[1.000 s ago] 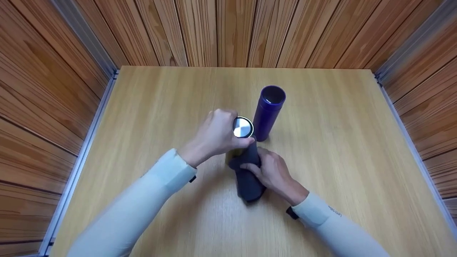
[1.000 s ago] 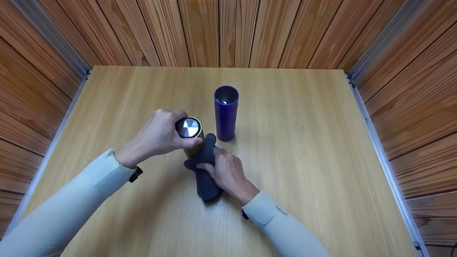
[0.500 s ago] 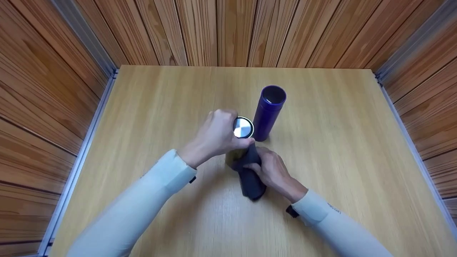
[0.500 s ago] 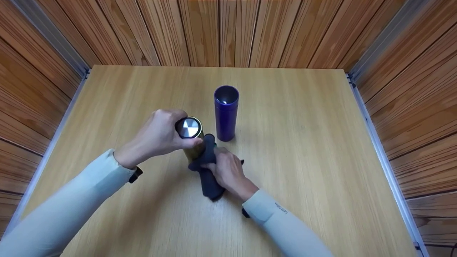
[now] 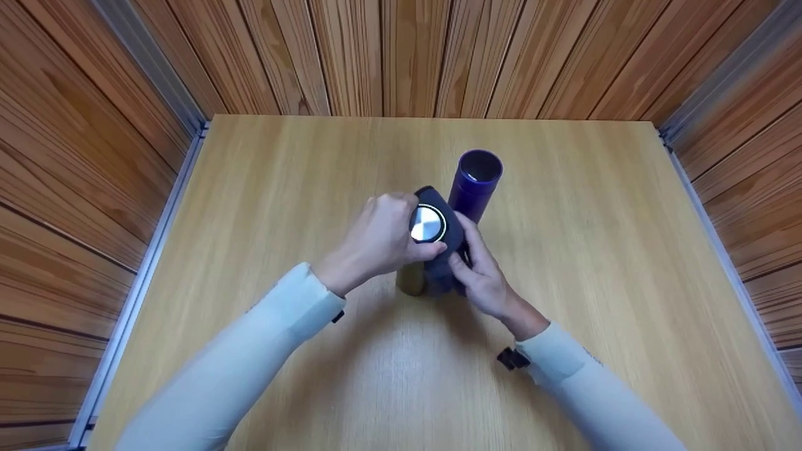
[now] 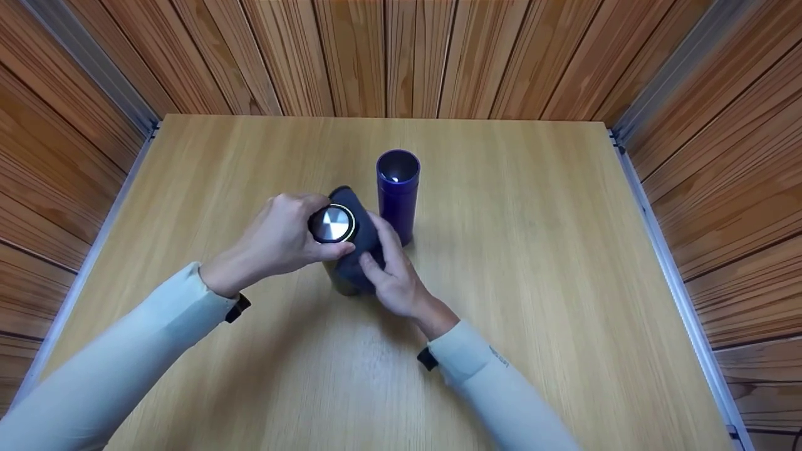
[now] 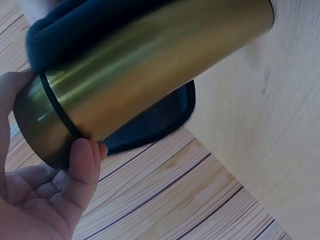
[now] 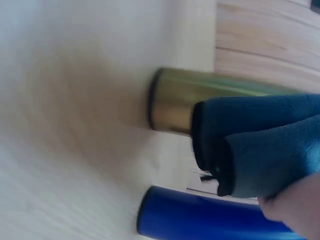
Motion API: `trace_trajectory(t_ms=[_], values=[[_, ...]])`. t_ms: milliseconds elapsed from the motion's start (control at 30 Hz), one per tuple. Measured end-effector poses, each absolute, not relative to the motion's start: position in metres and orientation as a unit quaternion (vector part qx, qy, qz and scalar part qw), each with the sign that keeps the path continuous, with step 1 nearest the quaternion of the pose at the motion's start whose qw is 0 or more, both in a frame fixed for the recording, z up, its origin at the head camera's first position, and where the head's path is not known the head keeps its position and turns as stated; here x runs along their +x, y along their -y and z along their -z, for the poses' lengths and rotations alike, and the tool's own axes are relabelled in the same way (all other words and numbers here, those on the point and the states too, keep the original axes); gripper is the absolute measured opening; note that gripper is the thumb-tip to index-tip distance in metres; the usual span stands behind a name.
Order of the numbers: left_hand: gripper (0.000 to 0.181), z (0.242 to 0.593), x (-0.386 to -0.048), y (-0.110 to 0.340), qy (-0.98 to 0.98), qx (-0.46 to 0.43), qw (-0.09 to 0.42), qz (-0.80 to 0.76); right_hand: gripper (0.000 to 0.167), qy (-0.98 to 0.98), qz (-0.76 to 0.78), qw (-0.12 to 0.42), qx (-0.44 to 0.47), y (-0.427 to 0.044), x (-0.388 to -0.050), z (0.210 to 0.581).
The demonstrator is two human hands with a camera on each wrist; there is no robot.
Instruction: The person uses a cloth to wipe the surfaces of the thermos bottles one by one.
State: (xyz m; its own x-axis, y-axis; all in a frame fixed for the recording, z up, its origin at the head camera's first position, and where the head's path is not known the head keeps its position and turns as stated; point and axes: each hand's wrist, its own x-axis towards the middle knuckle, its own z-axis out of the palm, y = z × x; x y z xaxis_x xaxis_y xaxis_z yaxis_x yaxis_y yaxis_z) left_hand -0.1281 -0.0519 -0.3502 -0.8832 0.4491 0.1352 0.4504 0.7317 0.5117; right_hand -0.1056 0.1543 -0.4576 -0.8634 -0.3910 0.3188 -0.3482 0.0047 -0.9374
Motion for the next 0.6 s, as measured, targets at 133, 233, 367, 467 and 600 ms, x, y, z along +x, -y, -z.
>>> trace_trajectory(t_ms=[133, 233, 367, 467, 600], values=[[0.062, 0.348, -0.128, 0.053, 0.933, -0.237, -0.014, 0.269, 0.056, -0.67, 0.689, 0.104, -0.256, -0.156, -0.118, 0.451], [0.062, 0.347, -0.127, 0.055, 0.935, -0.239, -0.017, 0.262, 0.055, -0.65, 0.708, 0.152, -0.232, -0.156, -0.127, 0.45], [0.062, 0.346, -0.128, 0.056, 0.934, -0.244, -0.021, 0.26, 0.054, -0.622, 0.743, 0.177, -0.173, -0.151, -0.135, 0.452], [0.059, 0.347, -0.128, 0.056, 0.929, -0.257, -0.02, 0.264, 0.053, -0.608, 0.767, 0.167, -0.12, -0.145, -0.137, 0.455], [0.057, 0.347, -0.128, 0.055, 0.927, -0.265, -0.023, 0.265, 0.051, -0.614, 0.775, 0.134, -0.064, -0.139, -0.135, 0.46]])
